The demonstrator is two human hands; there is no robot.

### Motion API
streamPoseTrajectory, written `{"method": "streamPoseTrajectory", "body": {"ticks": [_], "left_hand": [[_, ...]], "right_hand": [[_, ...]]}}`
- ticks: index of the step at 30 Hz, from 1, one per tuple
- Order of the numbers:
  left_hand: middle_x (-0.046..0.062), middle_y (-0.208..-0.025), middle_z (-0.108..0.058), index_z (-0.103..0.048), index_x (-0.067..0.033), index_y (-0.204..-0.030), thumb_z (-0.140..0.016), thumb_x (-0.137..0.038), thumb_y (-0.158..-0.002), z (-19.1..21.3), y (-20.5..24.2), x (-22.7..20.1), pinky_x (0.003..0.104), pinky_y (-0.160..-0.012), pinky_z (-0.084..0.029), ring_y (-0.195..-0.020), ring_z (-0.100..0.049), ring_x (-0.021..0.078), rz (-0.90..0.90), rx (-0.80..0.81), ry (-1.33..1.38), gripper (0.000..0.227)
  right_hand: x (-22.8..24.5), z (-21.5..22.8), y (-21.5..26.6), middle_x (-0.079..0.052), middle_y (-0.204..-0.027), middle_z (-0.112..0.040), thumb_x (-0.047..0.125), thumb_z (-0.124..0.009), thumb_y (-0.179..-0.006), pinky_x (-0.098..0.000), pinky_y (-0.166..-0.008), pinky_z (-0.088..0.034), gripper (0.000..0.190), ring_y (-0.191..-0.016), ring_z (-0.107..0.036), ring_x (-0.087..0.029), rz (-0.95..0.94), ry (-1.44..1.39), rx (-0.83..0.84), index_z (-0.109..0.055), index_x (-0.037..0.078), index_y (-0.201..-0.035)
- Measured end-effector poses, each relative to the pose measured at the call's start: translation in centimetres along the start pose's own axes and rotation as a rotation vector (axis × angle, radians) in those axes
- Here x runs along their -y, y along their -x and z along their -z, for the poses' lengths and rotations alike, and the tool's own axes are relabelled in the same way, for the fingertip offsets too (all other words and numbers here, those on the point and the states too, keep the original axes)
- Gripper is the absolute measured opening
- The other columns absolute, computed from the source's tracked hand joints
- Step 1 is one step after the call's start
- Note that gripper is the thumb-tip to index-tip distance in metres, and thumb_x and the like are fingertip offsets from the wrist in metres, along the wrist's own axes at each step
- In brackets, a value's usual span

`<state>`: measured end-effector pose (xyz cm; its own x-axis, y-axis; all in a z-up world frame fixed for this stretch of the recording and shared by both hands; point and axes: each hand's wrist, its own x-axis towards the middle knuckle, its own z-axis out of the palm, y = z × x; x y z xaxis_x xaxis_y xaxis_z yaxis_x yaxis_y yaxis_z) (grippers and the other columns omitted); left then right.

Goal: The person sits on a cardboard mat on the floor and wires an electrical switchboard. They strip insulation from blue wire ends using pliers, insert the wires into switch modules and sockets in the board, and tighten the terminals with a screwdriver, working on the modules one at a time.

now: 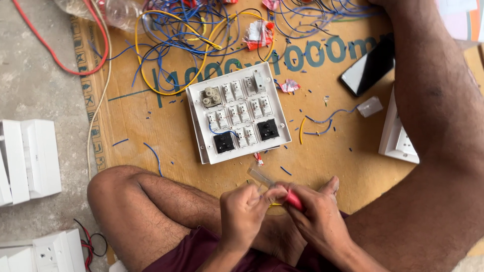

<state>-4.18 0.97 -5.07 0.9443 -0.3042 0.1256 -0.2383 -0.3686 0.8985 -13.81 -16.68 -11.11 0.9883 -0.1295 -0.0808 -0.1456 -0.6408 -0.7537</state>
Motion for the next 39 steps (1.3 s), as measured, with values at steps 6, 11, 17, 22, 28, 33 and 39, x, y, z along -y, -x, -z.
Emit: {"method": "streamPoseTrajectory", "body": {"ticks": [6,11,17,22,28,33,39], "left_hand": [[0.003,-0.062,-0.023,-0.028,-0.0050,-0.069,-0.083,-0.016,-0.095,-0.1,2.0,3.0,0.029,-0.048,-0.042,-0.060,-0.035,0.0054,0.236,-0.063,0.133,0.062],[0.002,-0.065,-0.041,-0.043,-0.0026,-0.084,-0.069,-0.022,-0.098,1.9,0.0,-0.5,0.027,-0.050,-0.039,-0.058,-0.038,0.0077,0.316,0.102,0.220,0.035],[-0.001,-0.071,-0.048,-0.061,-0.0042,-0.113,-0.046,-0.026,-0.110,3.1,-0.6,-1.9,0.024,-0.056,-0.038,-0.064,-0.042,0.0061,0.363,0.208,0.369,0.027],[-0.003,-0.072,-0.039,-0.066,-0.0044,-0.123,-0.044,-0.025,-0.110,2.8,-0.3,-1.5,0.023,-0.053,-0.032,-0.062,-0.034,0.0051,0.524,0.259,0.580,0.033],[0.002,-0.101,-0.052,-0.066,0.0018,-0.124,-0.047,-0.021,-0.109,3.0,-0.7,-1.4,0.025,-0.069,-0.049,-0.075,-0.053,0.0085,0.362,0.175,0.634,0.033],[0.007,-0.107,-0.072,-0.070,0.0035,-0.115,-0.061,-0.012,-0.102,3.8,-1.3,-2.2,0.028,-0.092,-0.057,-0.100,-0.071,0.0132,0.275,0.149,0.487,0.022],[0.008,-0.100,-0.081,-0.073,0.0010,-0.109,-0.068,-0.013,-0.096,5.7,-1.7,-2.9,0.025,-0.086,-0.059,-0.095,-0.074,0.0114,0.370,0.158,0.439,0.020]], "right_hand": [[5.7,5.2,-5.9,-0.009,-0.097,-0.067,0.018,-0.062,-0.097,-0.0351,-0.074,-0.054,0.036,-0.081,-0.068,-0.017,-0.531,-0.585,-0.273,-0.059,0.008,-0.132],[2.7,4.3,-5.5,-0.015,-0.106,-0.065,0.019,-0.065,-0.094,-0.0396,-0.080,-0.051,0.051,-0.090,-0.066,-0.023,-0.589,-0.371,-0.093,-0.051,0.011,-0.143],[1.4,2.1,-5.8,-0.022,-0.121,-0.063,0.022,-0.066,-0.089,-0.0503,-0.091,-0.050,0.074,-0.106,-0.065,-0.040,-0.514,-0.019,-0.016,-0.033,0.015,-0.155],[1.3,2.4,-5.8,-0.024,-0.120,-0.062,0.021,-0.071,-0.084,-0.0503,-0.092,-0.051,0.082,-0.105,-0.065,-0.040,-0.550,0.019,0.011,-0.031,0.019,-0.156],[5.3,3.4,-5.1,-0.021,-0.130,-0.054,0.022,-0.074,-0.087,-0.0437,-0.091,-0.054,0.066,-0.117,-0.060,-0.033,-0.311,-0.033,-0.161,-0.045,0.012,-0.146],[9.0,2.8,-2.9,-0.010,-0.131,-0.064,0.015,-0.066,-0.095,-0.0331,-0.096,-0.051,0.051,-0.124,-0.061,-0.020,-0.272,-0.733,0.271,-0.052,0.007,-0.144],[8.6,1.5,-3.0,-0.011,-0.101,-0.073,0.015,-0.059,-0.102,-0.0306,-0.080,-0.060,0.033,-0.093,-0.071,-0.018,-0.343,-0.888,0.342,-0.062,0.001,-0.132]]}}
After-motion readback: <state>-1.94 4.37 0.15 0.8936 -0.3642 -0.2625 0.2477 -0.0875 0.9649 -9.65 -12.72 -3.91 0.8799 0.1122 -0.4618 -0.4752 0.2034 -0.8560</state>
